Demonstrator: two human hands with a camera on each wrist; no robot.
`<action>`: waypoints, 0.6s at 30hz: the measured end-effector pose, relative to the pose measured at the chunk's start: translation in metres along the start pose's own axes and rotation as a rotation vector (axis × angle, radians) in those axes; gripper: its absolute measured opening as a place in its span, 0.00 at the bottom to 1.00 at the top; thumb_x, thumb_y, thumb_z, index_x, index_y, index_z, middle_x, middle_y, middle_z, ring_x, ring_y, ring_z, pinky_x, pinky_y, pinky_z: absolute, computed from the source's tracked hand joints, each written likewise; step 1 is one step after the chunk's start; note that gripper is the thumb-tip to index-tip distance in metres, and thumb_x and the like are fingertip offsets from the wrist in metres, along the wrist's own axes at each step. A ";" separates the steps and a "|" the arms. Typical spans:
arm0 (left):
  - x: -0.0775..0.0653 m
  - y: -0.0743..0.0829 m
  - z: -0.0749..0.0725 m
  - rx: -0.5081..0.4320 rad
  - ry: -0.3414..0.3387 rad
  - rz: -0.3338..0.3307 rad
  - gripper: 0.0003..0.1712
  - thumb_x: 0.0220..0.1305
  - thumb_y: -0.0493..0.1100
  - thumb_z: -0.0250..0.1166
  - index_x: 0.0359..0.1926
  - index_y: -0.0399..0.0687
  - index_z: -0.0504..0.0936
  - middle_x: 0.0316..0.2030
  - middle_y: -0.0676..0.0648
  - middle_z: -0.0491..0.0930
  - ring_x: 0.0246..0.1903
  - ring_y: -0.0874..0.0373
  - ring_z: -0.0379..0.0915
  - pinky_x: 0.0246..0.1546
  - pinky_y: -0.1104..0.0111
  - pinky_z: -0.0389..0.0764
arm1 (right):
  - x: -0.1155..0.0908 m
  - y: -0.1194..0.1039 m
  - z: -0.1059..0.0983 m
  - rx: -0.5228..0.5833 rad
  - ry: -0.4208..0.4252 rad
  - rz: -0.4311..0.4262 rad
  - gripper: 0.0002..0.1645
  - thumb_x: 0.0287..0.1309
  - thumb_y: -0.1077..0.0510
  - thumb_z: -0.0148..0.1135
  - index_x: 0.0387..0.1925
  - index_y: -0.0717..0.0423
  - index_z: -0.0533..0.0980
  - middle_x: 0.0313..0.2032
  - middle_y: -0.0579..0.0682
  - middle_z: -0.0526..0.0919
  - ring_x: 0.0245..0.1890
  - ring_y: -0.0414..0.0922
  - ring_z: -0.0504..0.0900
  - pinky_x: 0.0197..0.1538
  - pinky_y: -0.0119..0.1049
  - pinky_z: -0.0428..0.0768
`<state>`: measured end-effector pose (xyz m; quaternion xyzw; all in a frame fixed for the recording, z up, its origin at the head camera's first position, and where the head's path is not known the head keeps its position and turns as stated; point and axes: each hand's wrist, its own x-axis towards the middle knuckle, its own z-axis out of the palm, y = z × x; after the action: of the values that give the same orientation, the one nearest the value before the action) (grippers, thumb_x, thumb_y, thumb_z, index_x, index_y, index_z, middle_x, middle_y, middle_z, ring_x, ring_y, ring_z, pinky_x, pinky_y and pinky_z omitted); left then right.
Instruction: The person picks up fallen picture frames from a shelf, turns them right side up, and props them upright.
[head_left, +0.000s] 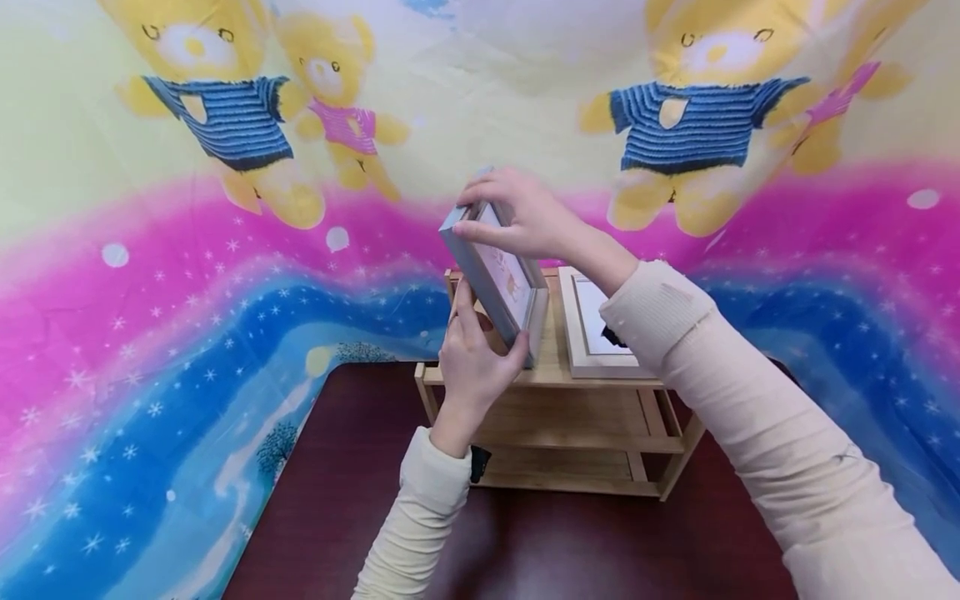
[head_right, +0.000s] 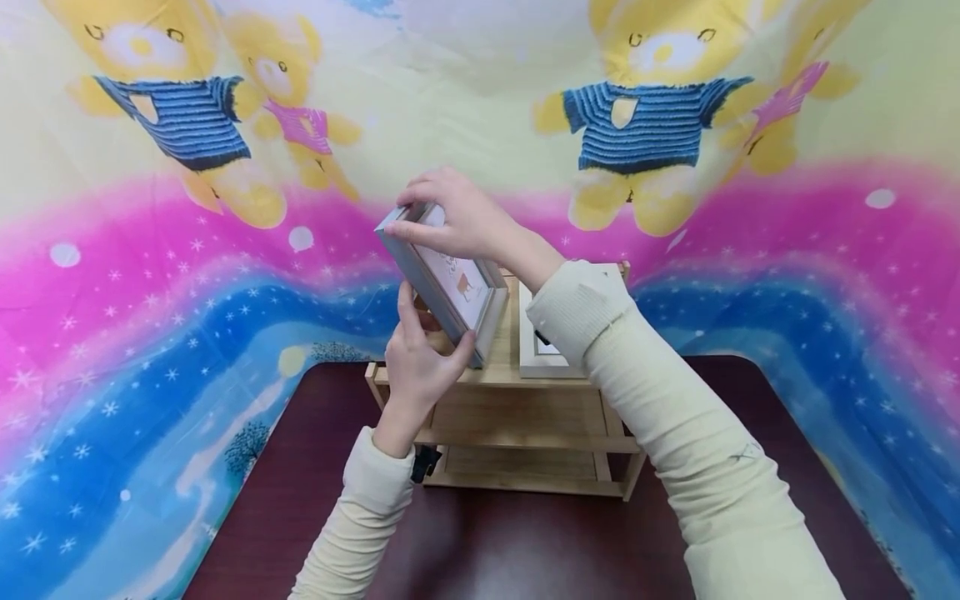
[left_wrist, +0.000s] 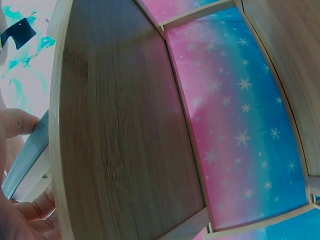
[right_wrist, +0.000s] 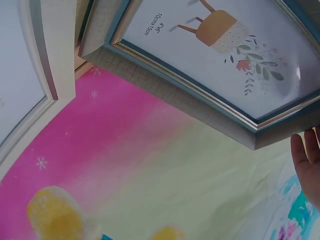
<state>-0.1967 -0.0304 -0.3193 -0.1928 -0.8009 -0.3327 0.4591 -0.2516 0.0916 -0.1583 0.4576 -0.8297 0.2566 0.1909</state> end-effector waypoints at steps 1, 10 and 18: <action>0.000 0.000 0.000 -0.002 0.003 0.002 0.54 0.45 0.50 0.69 0.67 0.41 0.48 0.41 0.44 0.76 0.27 0.57 0.73 0.23 0.66 0.74 | 0.001 0.002 0.000 0.029 0.003 0.018 0.20 0.56 0.52 0.59 0.47 0.58 0.78 0.51 0.54 0.75 0.52 0.48 0.69 0.54 0.45 0.67; 0.001 0.002 0.003 0.001 0.038 0.029 0.53 0.43 0.47 0.69 0.66 0.36 0.50 0.32 0.42 0.79 0.25 0.56 0.76 0.22 0.65 0.76 | 0.006 0.014 -0.004 0.235 0.000 0.193 0.18 0.61 0.54 0.51 0.48 0.59 0.77 0.52 0.53 0.74 0.52 0.46 0.68 0.53 0.46 0.66; -0.001 0.004 0.004 -0.002 0.035 0.022 0.53 0.44 0.46 0.68 0.66 0.37 0.49 0.35 0.42 0.79 0.27 0.56 0.77 0.22 0.66 0.77 | 0.013 0.027 -0.004 0.146 -0.042 0.318 0.27 0.62 0.46 0.48 0.57 0.58 0.71 0.65 0.58 0.59 0.65 0.50 0.54 0.64 0.47 0.55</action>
<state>-0.1964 -0.0250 -0.3206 -0.1964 -0.7900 -0.3318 0.4767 -0.2813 0.0975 -0.1551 0.3384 -0.8745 0.3335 0.0970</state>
